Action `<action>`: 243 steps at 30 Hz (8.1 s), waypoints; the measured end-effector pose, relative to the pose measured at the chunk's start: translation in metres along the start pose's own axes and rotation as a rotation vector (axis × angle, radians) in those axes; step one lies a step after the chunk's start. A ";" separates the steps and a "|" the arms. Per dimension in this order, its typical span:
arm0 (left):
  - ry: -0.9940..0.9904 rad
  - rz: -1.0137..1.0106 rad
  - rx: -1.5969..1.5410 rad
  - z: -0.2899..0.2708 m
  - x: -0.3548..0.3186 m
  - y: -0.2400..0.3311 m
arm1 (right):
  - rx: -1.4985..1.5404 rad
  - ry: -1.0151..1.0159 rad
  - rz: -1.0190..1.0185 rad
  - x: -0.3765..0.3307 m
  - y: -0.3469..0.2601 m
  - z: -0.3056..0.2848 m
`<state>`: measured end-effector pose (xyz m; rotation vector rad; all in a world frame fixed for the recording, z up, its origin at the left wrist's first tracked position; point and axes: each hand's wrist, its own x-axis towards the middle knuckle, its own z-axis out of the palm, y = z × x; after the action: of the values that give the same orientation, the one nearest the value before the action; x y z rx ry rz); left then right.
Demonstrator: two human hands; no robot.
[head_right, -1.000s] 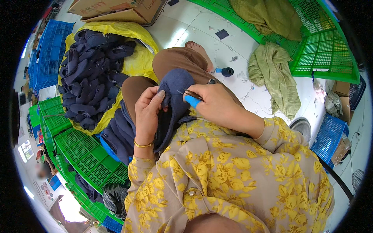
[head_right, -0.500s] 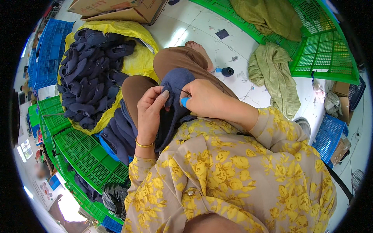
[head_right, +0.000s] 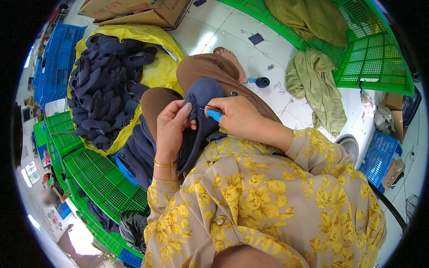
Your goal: The person sits on the floor and uses a blue-handled tool to stitch the opening of a dark blue slipper. They repeatedly pick up slippers from a yellow bag, perform the stitching, and place them back down.
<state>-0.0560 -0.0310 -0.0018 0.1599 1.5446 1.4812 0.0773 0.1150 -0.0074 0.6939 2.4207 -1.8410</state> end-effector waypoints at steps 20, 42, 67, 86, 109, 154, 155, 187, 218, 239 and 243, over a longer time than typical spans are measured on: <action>-0.048 -0.131 -0.184 -0.001 0.006 -0.003 | -0.067 0.074 -0.027 -0.002 -0.001 0.009; -0.035 -0.100 -0.183 0.002 0.011 -0.013 | 0.045 0.127 0.031 0.008 -0.002 0.024; -0.002 0.113 0.150 0.012 0.012 -0.034 | -0.285 0.290 -0.681 0.035 -0.025 0.013; 0.181 0.195 0.239 0.021 0.014 -0.029 | 1.058 -0.053 -0.693 -0.098 -0.087 -0.274; -0.183 0.100 0.525 0.007 -0.012 0.023 | 0.244 -0.461 -0.400 -0.035 -0.070 -0.100; 0.298 0.065 0.490 0.031 0.017 0.000 | 1.588 0.253 -0.373 -0.055 0.067 -0.242; 0.296 0.072 0.504 0.032 0.017 -0.001 | 1.650 0.255 -0.512 -0.066 0.050 -0.254; -0.109 0.017 0.266 0.015 -0.024 0.010 | -0.276 -0.169 -0.414 0.014 -0.001 -0.040; 0.153 0.717 1.011 0.046 -0.022 0.005 | 1.484 0.449 -0.151 0.023 0.095 -0.125; 0.198 0.923 1.318 0.047 0.000 0.003 | 1.084 0.510 -0.520 -0.024 0.037 -0.234; 0.188 0.514 0.893 0.039 -0.003 0.002 | 0.154 0.610 -0.008 -0.026 -0.008 -0.162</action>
<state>-0.0283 -0.0053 0.0091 1.0207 2.3536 1.0697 0.1378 0.2539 0.0568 1.4453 2.6077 -2.0697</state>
